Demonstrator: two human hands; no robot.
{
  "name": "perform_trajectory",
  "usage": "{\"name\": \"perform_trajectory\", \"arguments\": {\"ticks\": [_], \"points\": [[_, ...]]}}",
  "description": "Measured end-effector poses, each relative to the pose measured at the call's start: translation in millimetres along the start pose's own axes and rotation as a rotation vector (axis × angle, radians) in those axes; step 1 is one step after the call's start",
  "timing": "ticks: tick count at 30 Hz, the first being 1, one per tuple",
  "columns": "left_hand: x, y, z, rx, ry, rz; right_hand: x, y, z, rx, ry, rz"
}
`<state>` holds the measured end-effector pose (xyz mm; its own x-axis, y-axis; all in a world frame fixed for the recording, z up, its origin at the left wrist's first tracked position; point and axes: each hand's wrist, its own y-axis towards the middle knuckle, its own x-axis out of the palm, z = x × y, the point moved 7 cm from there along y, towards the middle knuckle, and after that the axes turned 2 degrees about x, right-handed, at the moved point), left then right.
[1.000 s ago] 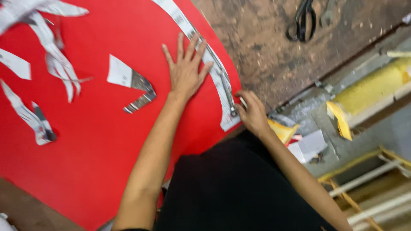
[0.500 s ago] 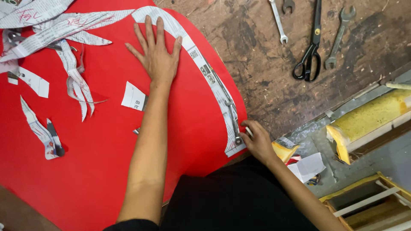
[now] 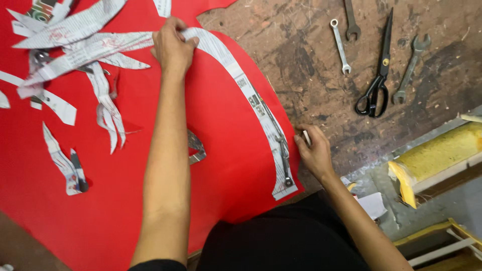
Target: The person places a paper template on a red fabric sheet, traces the template's outline with a white marker, and then cuts along the traced line using scissors. The cut piece is separated from the main fabric.
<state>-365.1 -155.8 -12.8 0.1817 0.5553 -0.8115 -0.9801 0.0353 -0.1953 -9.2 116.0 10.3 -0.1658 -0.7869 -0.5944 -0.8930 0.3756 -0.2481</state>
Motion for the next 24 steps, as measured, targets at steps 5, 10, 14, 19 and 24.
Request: {"name": "perform_trajectory", "arguments": {"ticks": [5, 10, 14, 19, 24], "points": [[-4.6, -6.0, 7.0, 0.138, -0.009, 0.147, 0.8, 3.4, -3.8, -0.001, 0.031, 0.003], [-4.6, -14.3, 1.5, 0.222, -0.067, 0.182, 0.8, 1.1, 0.6, 0.063, 0.02, -0.021], [-4.4, -17.3, 4.4, 0.249, -0.032, 0.138, 2.8, 12.4, -15.8, -0.047, 0.095, -0.045], [-10.0, -22.6, 10.3, 0.26, -0.028, 0.171, 24.3, 58.2, -42.7, -0.136, -0.078, -0.106], [-15.6, -29.6, 14.1, 0.36, -0.099, 0.24, 58.6, 116.6, -88.5, -0.322, -0.277, -0.185]]}}
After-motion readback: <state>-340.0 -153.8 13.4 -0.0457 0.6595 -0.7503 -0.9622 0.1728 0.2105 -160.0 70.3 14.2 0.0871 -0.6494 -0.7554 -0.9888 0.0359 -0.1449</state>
